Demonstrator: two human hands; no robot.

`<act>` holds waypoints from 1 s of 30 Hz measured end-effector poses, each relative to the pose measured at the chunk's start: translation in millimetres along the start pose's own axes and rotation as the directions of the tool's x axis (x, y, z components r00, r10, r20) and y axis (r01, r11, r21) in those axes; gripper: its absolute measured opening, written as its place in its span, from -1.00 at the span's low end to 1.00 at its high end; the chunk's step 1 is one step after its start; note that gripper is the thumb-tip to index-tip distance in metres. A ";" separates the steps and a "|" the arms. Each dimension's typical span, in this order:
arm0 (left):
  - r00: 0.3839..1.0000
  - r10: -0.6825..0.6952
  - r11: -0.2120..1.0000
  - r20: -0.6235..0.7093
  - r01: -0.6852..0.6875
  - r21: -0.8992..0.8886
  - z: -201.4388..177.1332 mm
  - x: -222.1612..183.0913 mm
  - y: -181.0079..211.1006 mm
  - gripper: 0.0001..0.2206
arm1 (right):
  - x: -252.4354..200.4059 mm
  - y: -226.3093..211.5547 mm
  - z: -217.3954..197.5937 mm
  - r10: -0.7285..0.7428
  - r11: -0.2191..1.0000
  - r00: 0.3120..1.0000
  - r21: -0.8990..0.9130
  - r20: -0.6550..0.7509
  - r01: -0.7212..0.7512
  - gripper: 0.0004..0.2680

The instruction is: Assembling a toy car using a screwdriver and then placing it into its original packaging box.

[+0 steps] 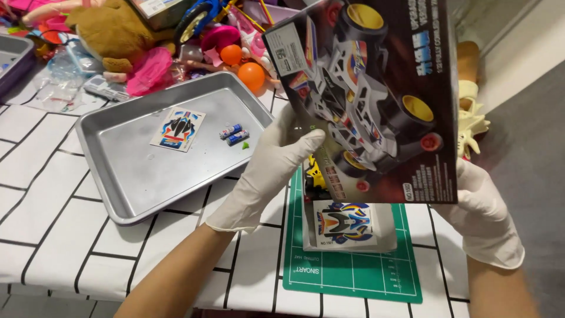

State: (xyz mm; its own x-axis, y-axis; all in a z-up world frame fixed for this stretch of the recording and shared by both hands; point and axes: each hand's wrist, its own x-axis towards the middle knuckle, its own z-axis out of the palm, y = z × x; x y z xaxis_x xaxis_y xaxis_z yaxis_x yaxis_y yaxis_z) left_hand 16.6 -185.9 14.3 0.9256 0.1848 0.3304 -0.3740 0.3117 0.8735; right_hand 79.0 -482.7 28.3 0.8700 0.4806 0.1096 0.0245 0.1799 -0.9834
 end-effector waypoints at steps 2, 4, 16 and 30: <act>1.000 0.011 1.000 -0.023 -0.011 0.008 1.6 -1.5 3.7 -0.39 | 3.0 23.3 -39.7 -0.067 0.997 0.990 0.042 0.127 0.063 -0.51; 0.998 0.033 0.999 -0.054 -0.032 0.017 2.3 -2.5 9.0 -0.37 | 6.5 35.2 -62.2 -0.140 0.989 0.955 0.086 0.262 0.121 -0.61; 0.819 -0.550 0.788 -0.160 0.573 0.224 31.0 -9.6 43.3 -0.52 | 21.7 4.5 6.8 -0.029 0.982 0.991 -0.191 -0.131 0.003 -0.29; 0.776 -0.614 0.504 -0.146 0.527 0.684 36.5 -10.9 56.0 -0.34 | 29.5 10.2 4.8 0.291 0.869 0.947 -0.377 -0.136 -0.322 -0.56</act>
State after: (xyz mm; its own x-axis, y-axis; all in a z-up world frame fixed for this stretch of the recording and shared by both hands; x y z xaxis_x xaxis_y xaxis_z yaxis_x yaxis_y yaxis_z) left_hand -12.4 -204.5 72.7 0.9392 0.0876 -0.3319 0.3394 -0.3825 0.8594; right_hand 102.7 -462.6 22.2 0.8981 0.3905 -0.2026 -0.0731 -0.3217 -0.9440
